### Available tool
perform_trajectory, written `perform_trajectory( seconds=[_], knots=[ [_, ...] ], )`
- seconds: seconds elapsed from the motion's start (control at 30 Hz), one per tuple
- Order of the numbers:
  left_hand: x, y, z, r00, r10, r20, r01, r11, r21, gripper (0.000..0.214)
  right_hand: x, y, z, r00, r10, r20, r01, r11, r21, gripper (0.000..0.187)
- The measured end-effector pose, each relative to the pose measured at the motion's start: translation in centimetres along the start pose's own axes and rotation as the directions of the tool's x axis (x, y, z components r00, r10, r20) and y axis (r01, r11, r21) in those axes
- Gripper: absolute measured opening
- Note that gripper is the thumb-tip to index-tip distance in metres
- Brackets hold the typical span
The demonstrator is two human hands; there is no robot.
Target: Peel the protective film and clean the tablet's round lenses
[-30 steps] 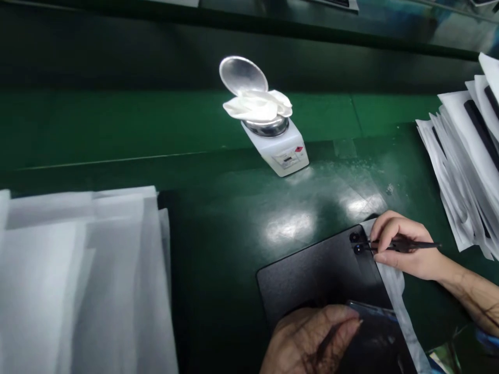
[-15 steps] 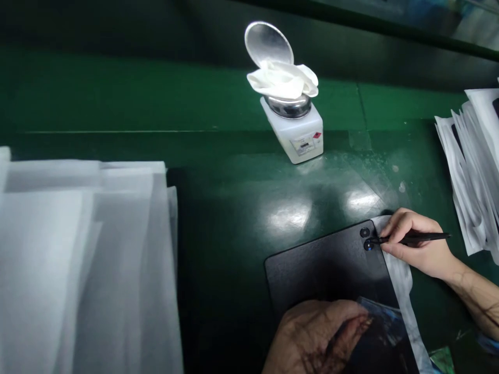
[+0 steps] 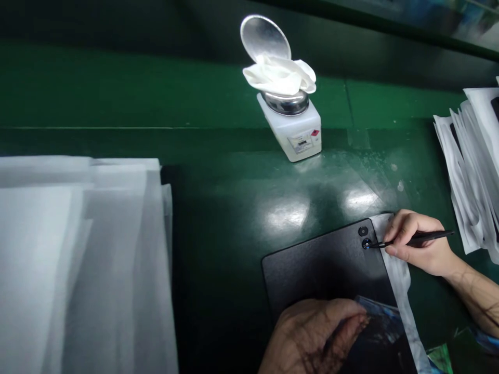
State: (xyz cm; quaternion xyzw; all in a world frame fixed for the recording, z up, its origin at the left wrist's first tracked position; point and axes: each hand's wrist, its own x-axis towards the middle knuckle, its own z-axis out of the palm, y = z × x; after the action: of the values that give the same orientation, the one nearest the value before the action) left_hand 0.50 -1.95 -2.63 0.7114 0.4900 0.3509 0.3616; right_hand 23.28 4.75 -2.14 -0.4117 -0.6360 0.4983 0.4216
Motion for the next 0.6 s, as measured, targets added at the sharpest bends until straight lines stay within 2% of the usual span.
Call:
perform_trajectory(
  seconds=[0.23,0.6],
  knots=[
    [-0.24,-0.1,0.19,0.999,-0.014,-0.041,0.016,0.999,0.051,0.018,-0.14,0.12,-0.01,0.999,-0.027,0.018,0.027,1.0,-0.006,0.018],
    [0.35,0.1,0.18,1.0,0.023,0.017,-0.023,1.0,-0.002,0.036,-0.27,0.16,-0.08,0.999,-0.033,0.037,0.033,0.999,0.004,0.021]
  ],
)
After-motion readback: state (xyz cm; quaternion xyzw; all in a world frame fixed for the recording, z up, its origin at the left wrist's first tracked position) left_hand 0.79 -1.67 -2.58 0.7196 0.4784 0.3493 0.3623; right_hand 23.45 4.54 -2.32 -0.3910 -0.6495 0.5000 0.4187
